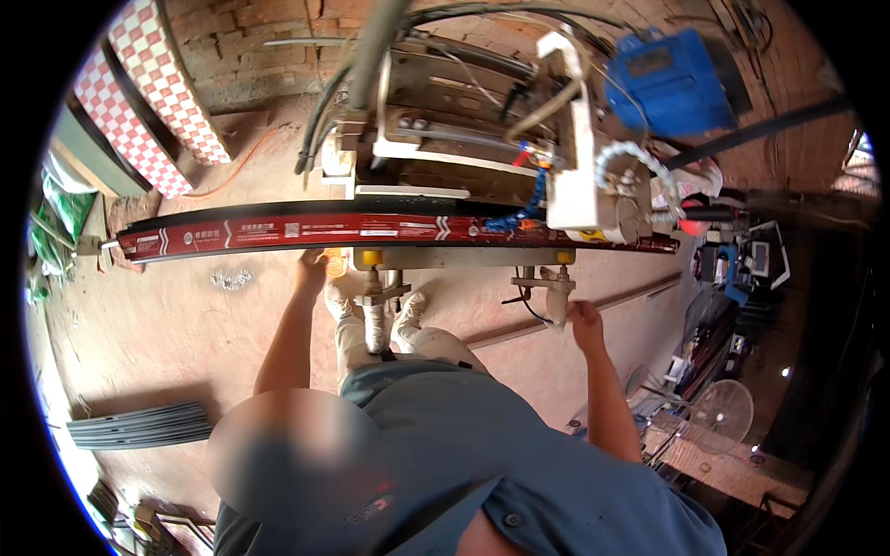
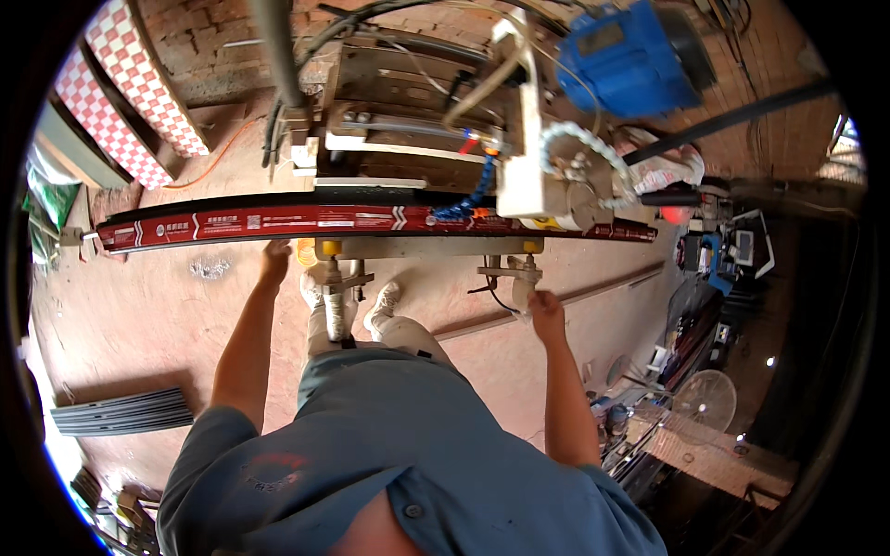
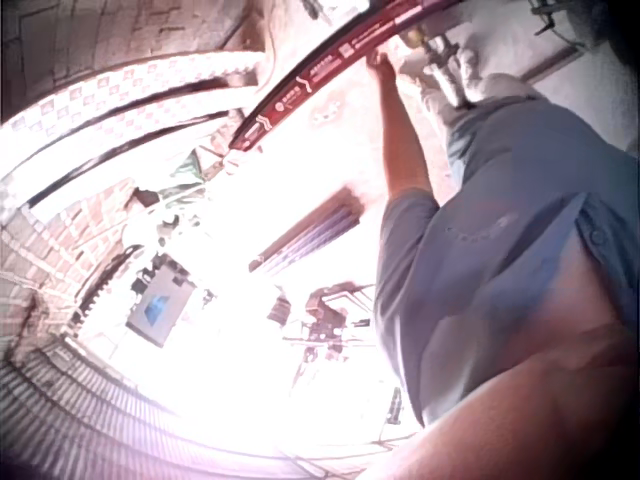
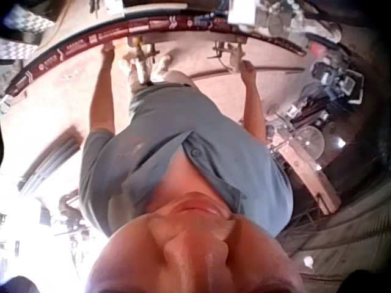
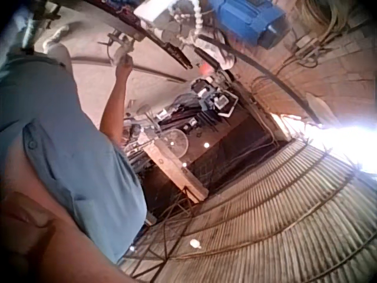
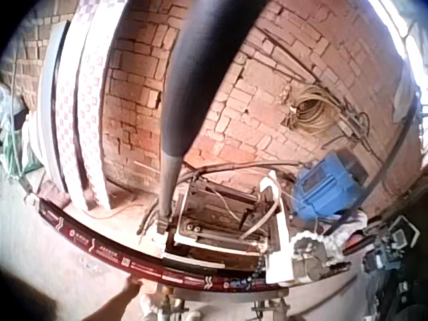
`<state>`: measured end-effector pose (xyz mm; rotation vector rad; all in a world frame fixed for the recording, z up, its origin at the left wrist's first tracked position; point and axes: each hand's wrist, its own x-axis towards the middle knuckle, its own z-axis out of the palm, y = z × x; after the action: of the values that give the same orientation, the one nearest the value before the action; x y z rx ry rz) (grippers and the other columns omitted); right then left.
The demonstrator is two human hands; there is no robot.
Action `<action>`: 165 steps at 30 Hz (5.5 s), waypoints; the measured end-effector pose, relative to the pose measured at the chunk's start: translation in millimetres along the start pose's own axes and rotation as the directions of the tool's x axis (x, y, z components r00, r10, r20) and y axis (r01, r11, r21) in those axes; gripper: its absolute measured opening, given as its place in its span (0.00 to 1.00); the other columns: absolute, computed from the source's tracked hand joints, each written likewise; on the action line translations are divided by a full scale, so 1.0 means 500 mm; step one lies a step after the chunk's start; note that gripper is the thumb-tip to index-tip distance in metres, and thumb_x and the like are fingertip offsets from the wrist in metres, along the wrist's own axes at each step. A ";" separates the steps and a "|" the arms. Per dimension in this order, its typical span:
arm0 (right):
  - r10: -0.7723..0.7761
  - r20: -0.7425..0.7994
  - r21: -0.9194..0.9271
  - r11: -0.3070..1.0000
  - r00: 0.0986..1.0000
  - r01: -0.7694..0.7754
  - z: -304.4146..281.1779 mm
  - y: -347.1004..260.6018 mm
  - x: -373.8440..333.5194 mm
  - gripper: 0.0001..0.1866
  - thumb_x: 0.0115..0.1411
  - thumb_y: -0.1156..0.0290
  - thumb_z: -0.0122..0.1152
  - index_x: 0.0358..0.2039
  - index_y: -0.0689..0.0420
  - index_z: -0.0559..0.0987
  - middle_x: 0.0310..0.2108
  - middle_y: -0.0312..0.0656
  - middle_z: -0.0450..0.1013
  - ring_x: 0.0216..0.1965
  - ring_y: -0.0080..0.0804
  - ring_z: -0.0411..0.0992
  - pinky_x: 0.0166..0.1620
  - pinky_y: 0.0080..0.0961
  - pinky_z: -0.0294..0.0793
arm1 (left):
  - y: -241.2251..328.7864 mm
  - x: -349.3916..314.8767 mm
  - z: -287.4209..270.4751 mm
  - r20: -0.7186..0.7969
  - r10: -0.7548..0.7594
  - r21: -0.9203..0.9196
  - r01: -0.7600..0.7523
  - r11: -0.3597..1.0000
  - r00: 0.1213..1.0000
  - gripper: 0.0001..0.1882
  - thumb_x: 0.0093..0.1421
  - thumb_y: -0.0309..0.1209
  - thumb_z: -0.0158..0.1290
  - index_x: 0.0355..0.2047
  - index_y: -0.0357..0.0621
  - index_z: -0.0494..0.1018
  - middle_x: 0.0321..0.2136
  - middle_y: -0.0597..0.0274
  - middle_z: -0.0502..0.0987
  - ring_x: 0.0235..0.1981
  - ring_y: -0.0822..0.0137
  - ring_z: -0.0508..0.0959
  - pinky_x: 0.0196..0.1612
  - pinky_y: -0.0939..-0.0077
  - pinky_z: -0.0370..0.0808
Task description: The person operates a manual metal bending machine to bend a long metal strip. They repeatedly pull the handles to bend the strip, then remove it and place it on a stack of similar strips on the floor.
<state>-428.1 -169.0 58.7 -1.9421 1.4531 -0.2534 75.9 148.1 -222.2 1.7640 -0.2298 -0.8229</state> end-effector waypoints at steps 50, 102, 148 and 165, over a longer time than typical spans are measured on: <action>0.435 0.034 0.997 0.054 0.900 -0.063 -0.144 0.140 0.207 0.25 0.58 0.55 0.63 0.50 0.56 0.72 0.47 0.40 0.70 0.51 0.33 0.66 0.59 0.33 0.62 | 0.317 -0.378 0.043 -0.222 -0.018 -0.811 -0.174 0.559 0.975 0.21 0.69 0.36 0.45 0.57 0.36 0.64 0.56 0.55 0.70 0.59 0.60 0.67 0.67 0.61 0.60; 0.075 -0.054 0.826 0.564 0.996 0.002 -0.065 -0.412 -0.243 0.31 0.67 0.57 0.52 0.64 0.62 0.60 0.62 0.48 0.61 0.62 0.39 0.58 0.67 0.36 0.52 | -0.152 -0.191 -0.098 0.021 -0.644 -0.957 0.203 0.209 0.765 0.15 0.67 0.43 0.50 0.37 0.44 0.73 0.31 0.62 0.79 0.31 0.64 0.80 0.39 0.68 0.80; 0.084 -0.283 0.637 0.761 0.955 0.122 -0.044 -0.525 -0.302 0.30 0.65 0.57 0.57 0.58 0.67 0.65 0.58 0.49 0.65 0.58 0.38 0.64 0.62 0.36 0.60 | -0.183 -0.196 -0.097 0.098 -0.707 -0.956 0.263 0.127 0.701 0.15 0.66 0.44 0.50 0.37 0.45 0.70 0.31 0.59 0.77 0.29 0.64 0.79 0.37 0.65 0.80; 0.093 -0.138 0.886 0.457 0.986 0.081 -0.092 -0.232 -0.174 0.20 0.68 0.62 0.50 0.55 0.60 0.70 0.51 0.45 0.72 0.53 0.37 0.69 0.60 0.36 0.64 | -0.181 -0.253 -0.157 0.040 -0.486 -0.982 0.125 0.143 0.873 0.19 0.70 0.44 0.42 0.48 0.42 0.70 0.48 0.56 0.75 0.51 0.60 0.73 0.61 0.64 0.66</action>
<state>-393.9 -93.2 186.3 -1.0182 1.0414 -0.9945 10.1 308.0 -240.7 0.5940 0.8073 -0.6927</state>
